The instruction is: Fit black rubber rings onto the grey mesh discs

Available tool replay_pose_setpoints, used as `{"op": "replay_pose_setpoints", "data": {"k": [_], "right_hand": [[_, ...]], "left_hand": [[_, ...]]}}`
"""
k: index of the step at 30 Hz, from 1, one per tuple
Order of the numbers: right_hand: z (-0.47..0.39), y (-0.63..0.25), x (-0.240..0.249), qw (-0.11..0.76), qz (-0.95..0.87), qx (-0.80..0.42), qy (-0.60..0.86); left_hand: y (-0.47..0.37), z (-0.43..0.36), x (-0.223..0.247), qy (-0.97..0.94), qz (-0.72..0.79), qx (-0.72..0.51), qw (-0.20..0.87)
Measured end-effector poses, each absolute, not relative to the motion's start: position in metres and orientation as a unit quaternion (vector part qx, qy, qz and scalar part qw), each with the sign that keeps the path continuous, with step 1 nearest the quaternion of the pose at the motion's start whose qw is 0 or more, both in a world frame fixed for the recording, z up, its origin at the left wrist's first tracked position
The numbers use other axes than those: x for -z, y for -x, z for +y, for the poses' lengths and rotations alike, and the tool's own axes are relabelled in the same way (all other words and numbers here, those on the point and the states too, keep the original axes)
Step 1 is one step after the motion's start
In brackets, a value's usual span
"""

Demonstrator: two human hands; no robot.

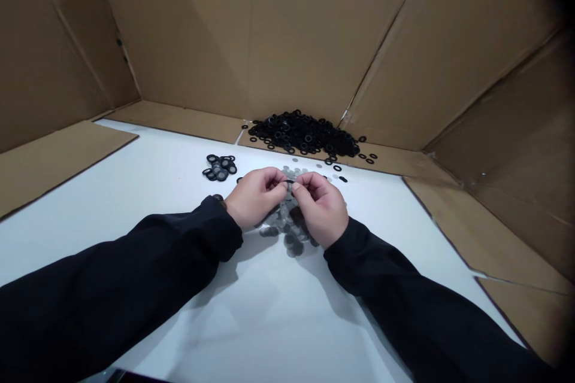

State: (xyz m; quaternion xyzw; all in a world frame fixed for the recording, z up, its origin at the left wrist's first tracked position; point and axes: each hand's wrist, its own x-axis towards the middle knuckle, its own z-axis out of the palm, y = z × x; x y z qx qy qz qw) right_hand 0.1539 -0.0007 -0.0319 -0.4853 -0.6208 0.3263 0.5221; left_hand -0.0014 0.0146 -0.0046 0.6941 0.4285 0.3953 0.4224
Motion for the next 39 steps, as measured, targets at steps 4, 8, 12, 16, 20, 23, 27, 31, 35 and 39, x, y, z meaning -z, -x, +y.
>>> {"op": "replay_pose_setpoints", "data": {"k": [4,8,12,16,20,23,27,31,35,39], "right_hand": [[0.001,-0.154,0.031,0.498,-0.63,-0.334,0.493],[0.001,-0.153,0.025,0.482,-0.65,-0.308,0.5],[0.0,-0.153,0.026,0.477,-0.656,-0.306,0.498],[-0.001,-0.153,0.033,0.499,-0.651,-0.306,0.483],[0.0,-0.154,0.034,0.495,-0.65,-0.311,0.486],[0.0,-0.154,0.032,0.482,-0.654,-0.323,0.486],[0.001,-0.157,0.033,0.486,-0.649,-0.344,0.474],[0.0,-0.158,0.035,0.48,-0.656,-0.325,0.483],[-0.002,-0.156,0.03,0.476,-0.667,-0.29,0.494],[-0.001,-0.153,0.026,0.469,-0.666,-0.279,0.508]], "left_hand": [[0.001,0.014,0.006,-0.688,0.436,-0.406,0.414],[-0.001,0.016,0.01,-0.68,0.427,-0.419,0.424],[-0.002,0.019,0.012,-0.666,0.422,-0.428,0.441],[0.0,0.018,0.011,-0.677,0.423,-0.398,0.451],[0.0,0.016,0.009,-0.69,0.424,-0.386,0.442],[0.001,0.016,0.009,-0.698,0.407,-0.405,0.429],[0.004,0.018,0.009,-0.713,0.416,-0.392,0.407],[0.004,0.018,0.009,-0.713,0.42,-0.376,0.416],[0.002,0.017,0.01,-0.698,0.416,-0.386,0.437],[0.0,0.019,0.014,-0.677,0.411,-0.404,0.458]]}}
